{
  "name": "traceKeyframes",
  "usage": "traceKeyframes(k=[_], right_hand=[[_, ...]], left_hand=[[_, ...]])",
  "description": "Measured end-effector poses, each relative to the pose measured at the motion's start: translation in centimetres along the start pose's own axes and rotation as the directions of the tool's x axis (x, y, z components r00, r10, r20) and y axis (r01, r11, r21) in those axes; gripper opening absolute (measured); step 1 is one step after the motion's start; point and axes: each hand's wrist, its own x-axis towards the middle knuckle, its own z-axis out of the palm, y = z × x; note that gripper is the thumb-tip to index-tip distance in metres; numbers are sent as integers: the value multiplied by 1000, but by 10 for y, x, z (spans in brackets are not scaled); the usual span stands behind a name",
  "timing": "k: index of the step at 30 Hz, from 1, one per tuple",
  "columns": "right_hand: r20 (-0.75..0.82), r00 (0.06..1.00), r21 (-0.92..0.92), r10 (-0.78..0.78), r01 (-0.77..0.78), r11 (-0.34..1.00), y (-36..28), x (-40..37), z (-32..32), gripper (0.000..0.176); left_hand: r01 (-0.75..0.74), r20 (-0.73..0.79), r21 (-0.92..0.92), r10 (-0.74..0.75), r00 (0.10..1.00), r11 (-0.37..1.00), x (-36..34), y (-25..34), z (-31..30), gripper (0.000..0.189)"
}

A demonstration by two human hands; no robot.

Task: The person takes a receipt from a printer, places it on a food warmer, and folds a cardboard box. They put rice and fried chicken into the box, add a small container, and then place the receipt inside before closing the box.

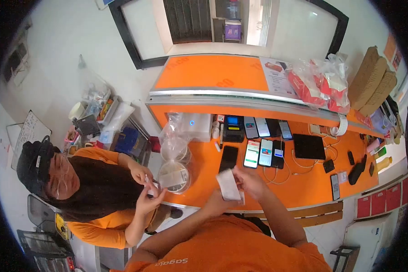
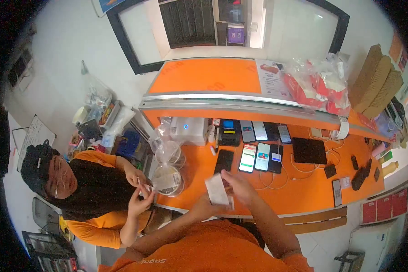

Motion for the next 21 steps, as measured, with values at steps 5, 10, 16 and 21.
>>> traceKeyframes(k=[5,10,16,21], right_hand=[[-45,988,415,-146,152,897,-47,41,16,21],[-241,684,-457,-689,546,702,-104,74,6,40],[-7,332,-972,-943,218,84,-158,90,-55,20],[75,305,-980,-950,-154,-127,-169,70,-39,20]], left_hand=[[249,90,191,-269,959,950,-15,-1,-11,45],[399,-11,181,-404,915,899,-11,-1,-26,35],[-102,-128,160,123,984,982,-75,-20,-61,11],[2,-320,175,55,946,985,-153,-73,-74,10]])
